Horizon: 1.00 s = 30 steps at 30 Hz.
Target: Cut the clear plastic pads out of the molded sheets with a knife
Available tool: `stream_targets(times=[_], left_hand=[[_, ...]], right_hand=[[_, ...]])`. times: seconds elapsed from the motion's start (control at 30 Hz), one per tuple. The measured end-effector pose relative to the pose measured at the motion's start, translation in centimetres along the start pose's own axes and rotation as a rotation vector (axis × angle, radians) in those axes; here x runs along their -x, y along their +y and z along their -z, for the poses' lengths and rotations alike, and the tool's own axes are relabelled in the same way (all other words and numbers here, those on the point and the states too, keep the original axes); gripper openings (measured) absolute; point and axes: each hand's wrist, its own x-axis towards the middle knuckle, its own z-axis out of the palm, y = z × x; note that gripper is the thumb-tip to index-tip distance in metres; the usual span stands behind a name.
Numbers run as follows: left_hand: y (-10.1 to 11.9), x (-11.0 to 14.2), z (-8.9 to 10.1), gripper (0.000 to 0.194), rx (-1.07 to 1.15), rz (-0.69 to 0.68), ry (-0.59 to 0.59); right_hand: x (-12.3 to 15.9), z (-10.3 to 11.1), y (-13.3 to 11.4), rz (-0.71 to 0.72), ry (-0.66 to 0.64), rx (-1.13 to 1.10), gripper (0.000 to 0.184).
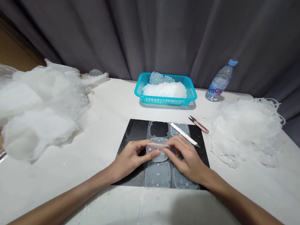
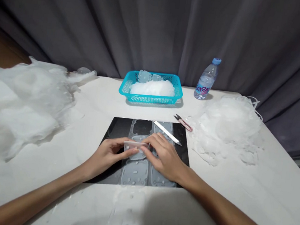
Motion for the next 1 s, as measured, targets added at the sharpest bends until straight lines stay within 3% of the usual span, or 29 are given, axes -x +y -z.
stream_targets(times=[0.7,1.0], left_hand=[[0.38,0.2,0.47,0.019,-0.074,-0.082,-0.059],[0.12,0.28,0.58,0.02,-0.099,-0.109,-0.057]], right_hand=[[0.14,-0.2,-0.55,0.158,-0.013,0.244,0.011],[0.36,-0.37,-0.41,0.182,0.008,0.232,0.013]])
